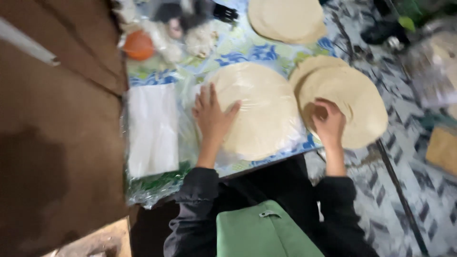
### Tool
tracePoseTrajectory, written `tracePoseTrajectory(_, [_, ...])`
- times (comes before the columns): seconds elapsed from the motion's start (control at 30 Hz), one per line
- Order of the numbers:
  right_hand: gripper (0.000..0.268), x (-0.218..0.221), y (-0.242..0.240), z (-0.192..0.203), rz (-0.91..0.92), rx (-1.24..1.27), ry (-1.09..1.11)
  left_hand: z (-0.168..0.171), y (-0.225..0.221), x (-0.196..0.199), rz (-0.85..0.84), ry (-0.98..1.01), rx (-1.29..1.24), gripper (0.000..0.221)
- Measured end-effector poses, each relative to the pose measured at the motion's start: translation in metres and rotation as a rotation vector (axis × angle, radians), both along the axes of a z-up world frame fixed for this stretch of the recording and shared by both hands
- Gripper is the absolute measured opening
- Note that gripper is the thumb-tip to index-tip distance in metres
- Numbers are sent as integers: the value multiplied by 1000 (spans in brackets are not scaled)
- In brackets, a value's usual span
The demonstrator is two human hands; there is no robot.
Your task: The person stacks individual round flatbreads onto a central pile, occasionally separating them with clear plastic liners.
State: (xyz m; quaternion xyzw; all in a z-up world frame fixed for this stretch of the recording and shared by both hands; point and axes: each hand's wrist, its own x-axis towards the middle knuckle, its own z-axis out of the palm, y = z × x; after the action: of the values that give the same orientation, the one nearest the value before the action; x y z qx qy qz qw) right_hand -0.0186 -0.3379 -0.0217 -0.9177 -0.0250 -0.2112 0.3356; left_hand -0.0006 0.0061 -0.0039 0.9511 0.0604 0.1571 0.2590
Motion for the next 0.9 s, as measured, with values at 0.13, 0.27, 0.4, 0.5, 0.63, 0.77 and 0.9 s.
tracePoseTrajectory(0.13, [36,-3,5,-6,-78,0,-61,-1,4,-2,-55,32,18,102])
tracePoseTrajectory(0.27, [58,-8,29,17,-67,-184,-176,12,5,-3,-61,18,30,99])
tracePoseTrajectory(0.4, [51,-2,24,-8,-110,-241,-190,12,4,-4,-50,15,50,98])
tracePoseTrajectory(0.5, [35,0,24,-10,-144,-59,-166,15,5,-5,-42,14,58,98])
tracePoseTrajectory(0.63, [18,-1,23,5,-108,55,-197,17,5,-5,-43,34,52,98])
tracePoseTrajectory(0.77, [21,-1,22,14,-118,53,-138,17,4,-4,-39,53,45,99])
tracePoseTrajectory(0.9, [21,-1,17,13,-86,65,-144,15,5,-4,-42,51,41,98])
